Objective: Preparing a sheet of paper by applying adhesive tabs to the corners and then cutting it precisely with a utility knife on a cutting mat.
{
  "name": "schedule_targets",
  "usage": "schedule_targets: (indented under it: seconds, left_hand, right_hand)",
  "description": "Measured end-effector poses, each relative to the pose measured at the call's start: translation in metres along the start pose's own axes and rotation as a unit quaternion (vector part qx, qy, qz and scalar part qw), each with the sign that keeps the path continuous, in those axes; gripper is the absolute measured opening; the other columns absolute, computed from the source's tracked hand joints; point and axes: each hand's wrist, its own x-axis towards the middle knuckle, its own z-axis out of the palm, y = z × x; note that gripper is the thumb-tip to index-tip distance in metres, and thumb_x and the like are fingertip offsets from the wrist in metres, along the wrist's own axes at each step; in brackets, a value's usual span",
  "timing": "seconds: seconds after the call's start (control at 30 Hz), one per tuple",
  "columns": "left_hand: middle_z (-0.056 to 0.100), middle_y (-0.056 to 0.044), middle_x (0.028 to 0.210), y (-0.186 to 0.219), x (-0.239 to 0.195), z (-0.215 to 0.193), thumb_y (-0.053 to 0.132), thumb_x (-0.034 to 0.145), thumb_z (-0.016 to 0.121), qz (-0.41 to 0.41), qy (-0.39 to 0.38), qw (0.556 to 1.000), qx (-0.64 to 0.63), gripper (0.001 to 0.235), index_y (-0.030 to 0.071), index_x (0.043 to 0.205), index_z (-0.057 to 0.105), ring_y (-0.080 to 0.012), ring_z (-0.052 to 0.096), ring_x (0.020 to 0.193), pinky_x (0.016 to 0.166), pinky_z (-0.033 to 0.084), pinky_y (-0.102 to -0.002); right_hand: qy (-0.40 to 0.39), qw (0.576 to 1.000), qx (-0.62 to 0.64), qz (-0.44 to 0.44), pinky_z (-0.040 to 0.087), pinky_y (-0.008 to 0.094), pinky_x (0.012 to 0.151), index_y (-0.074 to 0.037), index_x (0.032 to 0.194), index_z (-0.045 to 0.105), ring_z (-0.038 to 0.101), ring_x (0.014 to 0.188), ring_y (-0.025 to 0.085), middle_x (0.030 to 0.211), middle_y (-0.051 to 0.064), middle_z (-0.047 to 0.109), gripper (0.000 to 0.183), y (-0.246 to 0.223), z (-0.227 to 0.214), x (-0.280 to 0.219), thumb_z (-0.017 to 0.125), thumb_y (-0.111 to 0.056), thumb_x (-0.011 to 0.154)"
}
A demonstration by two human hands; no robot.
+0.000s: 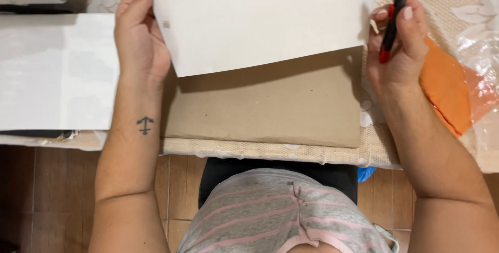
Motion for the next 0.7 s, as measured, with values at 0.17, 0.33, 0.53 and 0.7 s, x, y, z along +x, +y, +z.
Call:
schedule_targets:
  seconds: [0.17,0.33,0.53,0.7]
  left_hand:
    - [0.076,-0.007,0.093,0.007,-0.01,0.01,0.005,0.095,0.064,-0.024,0.014,0.999,0.046,0.01,0.001,0.098,0.073,-0.0151,0.071,0.085,0.079,0.06,-0.026]
    - [0.074,-0.008,0.092,-0.003,-0.019,0.003,0.006,0.095,0.064,-0.018,0.044,0.998,0.041,0.005,0.002,0.097,0.067,-0.0147,0.07,0.082,0.076,0.061,-0.027]
    - [0.07,-0.012,0.107,-0.034,-0.098,0.028,0.005,0.102,0.053,-0.035,0.123,0.992,0.014,0.006,0.004,0.108,0.056,-0.0219,0.069,0.088,0.067,0.061,-0.034]
    - [0.063,-0.006,0.092,-0.066,-0.129,0.028,0.001,0.102,0.055,-0.049,0.087,0.991,-0.092,0.007,0.006,0.104,0.051,-0.0135,0.06,0.078,0.07,0.057,-0.027]
  right_hand:
    - [-0.027,1.0,0.01,0.009,0.034,0.014,0.05,-0.011,0.118,0.06,0.065,0.091,0.011,0.094,0.005,0.063,0.037,-0.002,-0.008,0.002,0.078,-0.027,0.09]
    - [-0.019,0.999,-0.03,0.014,0.052,0.021,0.091,-0.015,0.113,0.066,0.07,0.098,0.009,0.103,0.006,0.072,0.032,-0.008,0.003,-0.002,0.077,-0.031,0.088]
    - [-0.151,0.987,-0.049,0.001,0.053,0.054,0.123,-0.021,0.119,0.062,0.059,0.14,0.027,0.099,0.003,0.063,0.025,0.001,-0.006,-0.008,0.07,-0.037,0.101]
    - [-0.238,0.968,-0.044,0.059,0.047,0.061,0.129,-0.022,0.121,0.063,0.055,0.148,0.032,0.099,0.003,0.065,0.025,0.005,0.007,-0.02,0.07,-0.037,0.103]
